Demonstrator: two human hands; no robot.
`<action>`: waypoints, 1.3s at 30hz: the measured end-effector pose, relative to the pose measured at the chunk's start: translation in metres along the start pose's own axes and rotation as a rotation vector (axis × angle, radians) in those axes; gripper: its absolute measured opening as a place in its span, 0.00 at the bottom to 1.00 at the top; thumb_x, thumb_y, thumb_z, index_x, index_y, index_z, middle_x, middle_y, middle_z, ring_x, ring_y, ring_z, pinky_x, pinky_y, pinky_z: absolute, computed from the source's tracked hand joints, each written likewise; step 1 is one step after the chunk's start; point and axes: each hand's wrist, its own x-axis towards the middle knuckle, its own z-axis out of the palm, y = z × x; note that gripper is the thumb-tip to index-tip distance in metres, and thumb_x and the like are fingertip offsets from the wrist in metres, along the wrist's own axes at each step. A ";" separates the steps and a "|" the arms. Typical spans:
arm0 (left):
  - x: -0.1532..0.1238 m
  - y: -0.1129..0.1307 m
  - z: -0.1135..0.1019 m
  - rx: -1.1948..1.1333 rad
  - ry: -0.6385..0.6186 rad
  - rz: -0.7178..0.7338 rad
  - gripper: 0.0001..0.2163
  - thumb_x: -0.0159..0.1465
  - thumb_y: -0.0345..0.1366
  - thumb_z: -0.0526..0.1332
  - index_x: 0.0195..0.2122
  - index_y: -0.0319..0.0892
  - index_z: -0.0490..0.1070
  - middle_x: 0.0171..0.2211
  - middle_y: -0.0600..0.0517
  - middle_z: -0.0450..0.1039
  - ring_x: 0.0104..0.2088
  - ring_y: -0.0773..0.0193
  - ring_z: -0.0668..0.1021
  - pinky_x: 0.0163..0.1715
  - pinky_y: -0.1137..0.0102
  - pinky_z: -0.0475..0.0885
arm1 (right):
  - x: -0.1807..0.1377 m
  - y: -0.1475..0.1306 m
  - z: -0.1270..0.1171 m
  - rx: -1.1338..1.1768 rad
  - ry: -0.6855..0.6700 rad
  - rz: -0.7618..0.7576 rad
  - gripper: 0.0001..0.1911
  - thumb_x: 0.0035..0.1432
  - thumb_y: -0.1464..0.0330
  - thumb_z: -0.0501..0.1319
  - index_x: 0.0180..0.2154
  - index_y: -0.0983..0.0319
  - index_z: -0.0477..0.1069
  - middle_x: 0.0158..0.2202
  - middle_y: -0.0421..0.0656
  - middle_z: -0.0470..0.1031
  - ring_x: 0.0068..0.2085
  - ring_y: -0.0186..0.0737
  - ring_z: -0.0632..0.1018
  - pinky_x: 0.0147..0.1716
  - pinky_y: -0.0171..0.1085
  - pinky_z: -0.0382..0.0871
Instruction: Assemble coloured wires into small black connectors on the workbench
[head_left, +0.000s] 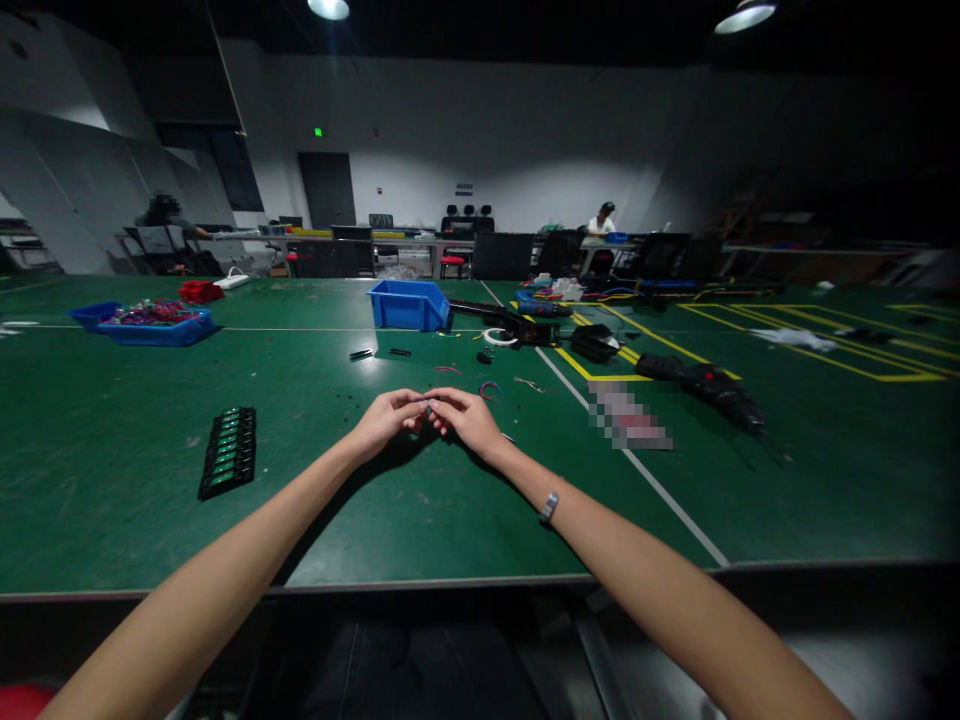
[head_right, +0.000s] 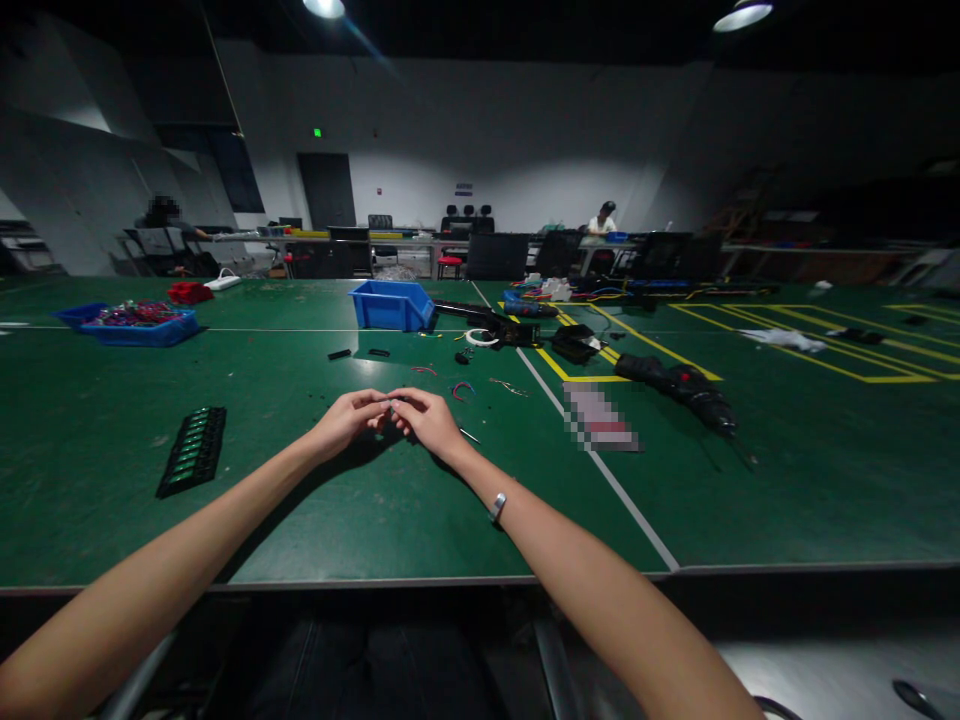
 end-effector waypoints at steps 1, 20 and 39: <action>0.000 0.000 0.000 0.001 0.000 0.002 0.16 0.57 0.43 0.71 0.39 0.35 0.76 0.32 0.49 0.77 0.28 0.69 0.75 0.30 0.74 0.67 | 0.000 0.001 0.000 0.003 -0.001 0.001 0.18 0.56 0.59 0.65 0.45 0.62 0.77 0.28 0.41 0.76 0.26 0.35 0.74 0.26 0.34 0.68; 0.002 -0.006 0.001 -0.014 0.002 0.021 0.18 0.59 0.44 0.70 0.42 0.34 0.77 0.31 0.49 0.75 0.28 0.70 0.74 0.30 0.74 0.67 | 0.005 0.011 -0.001 0.003 0.023 0.007 0.19 0.56 0.58 0.65 0.46 0.62 0.77 0.27 0.41 0.76 0.25 0.35 0.74 0.23 0.33 0.68; 0.005 -0.009 -0.007 -0.028 0.157 0.025 0.18 0.60 0.46 0.68 0.41 0.34 0.75 0.32 0.47 0.76 0.28 0.68 0.76 0.30 0.72 0.71 | 0.010 0.014 -0.007 -0.051 0.175 -0.002 0.19 0.56 0.54 0.65 0.40 0.61 0.70 0.25 0.37 0.73 0.21 0.32 0.73 0.15 0.28 0.63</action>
